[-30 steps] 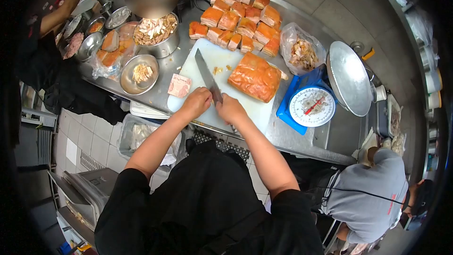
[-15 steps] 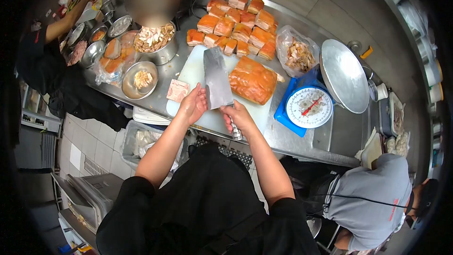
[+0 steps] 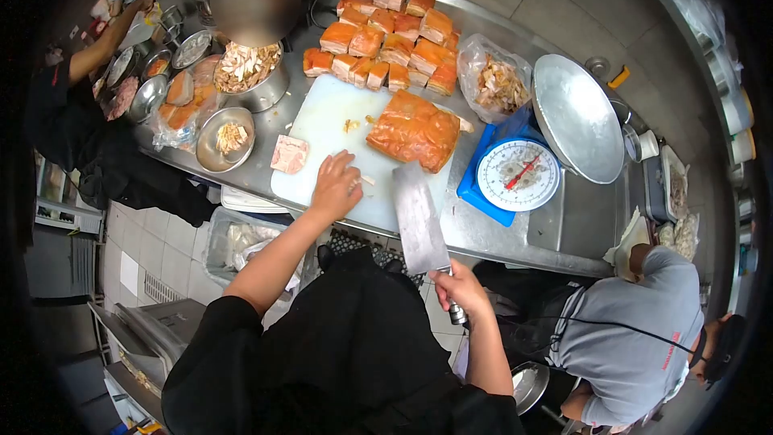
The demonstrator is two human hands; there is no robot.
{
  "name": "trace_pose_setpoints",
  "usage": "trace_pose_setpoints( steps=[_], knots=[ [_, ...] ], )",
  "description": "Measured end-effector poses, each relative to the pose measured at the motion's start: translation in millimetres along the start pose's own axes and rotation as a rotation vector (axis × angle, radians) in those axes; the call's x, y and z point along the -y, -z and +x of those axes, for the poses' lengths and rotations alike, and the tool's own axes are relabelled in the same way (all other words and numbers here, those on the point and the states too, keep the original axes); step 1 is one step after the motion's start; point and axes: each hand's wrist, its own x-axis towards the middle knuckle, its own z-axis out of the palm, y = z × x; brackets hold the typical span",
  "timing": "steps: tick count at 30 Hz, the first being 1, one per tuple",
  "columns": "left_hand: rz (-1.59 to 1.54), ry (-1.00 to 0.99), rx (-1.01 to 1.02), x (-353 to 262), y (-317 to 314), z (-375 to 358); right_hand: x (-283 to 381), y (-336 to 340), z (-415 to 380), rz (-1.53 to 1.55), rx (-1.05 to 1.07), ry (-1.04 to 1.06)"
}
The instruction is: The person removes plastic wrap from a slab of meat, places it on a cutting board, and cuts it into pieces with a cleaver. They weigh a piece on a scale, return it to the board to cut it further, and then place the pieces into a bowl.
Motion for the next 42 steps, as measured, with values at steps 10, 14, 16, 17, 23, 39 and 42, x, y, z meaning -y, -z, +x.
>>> trace_pose_setpoints(
  steps=[10, 14, 16, 17, 23, 39, 42],
  knots=[
    [-0.088, 0.24, -0.148, -2.6, -9.5, 17.1, -15.5, -63.5, 88.1, 0.227, 0.23, -0.034],
    [-0.093, 0.224, -0.208, 0.6, -10.1, 18.4, -5.3, -91.7, 118.7, 0.093, 0.32, 0.004],
    [-0.092, 0.244, -0.267, 8.7, 11.1, 17.4, 14.6, -103.8, 114.1, 0.072, 0.344, 0.01],
    [-0.06, 0.231, -0.33, 15.0, 28.8, 15.8, 30.3, -111.0, 109.2, -0.056, 0.369, 0.06],
    [-0.017, 0.377, -0.594, 120.1, 136.6, 11.1, 101.2, -166.4, 112.5, -0.395, 0.497, 0.197],
    [0.231, 0.622, 0.335, 92.6, 114.0, 26.6, 19.1, -30.9, 65.4, -0.291, 0.081, -0.027],
    [0.172, 0.629, 0.248, 81.1, 105.0, 23.9, 3.9, -24.9, 58.5, -0.155, 0.131, -0.034]
  ],
)
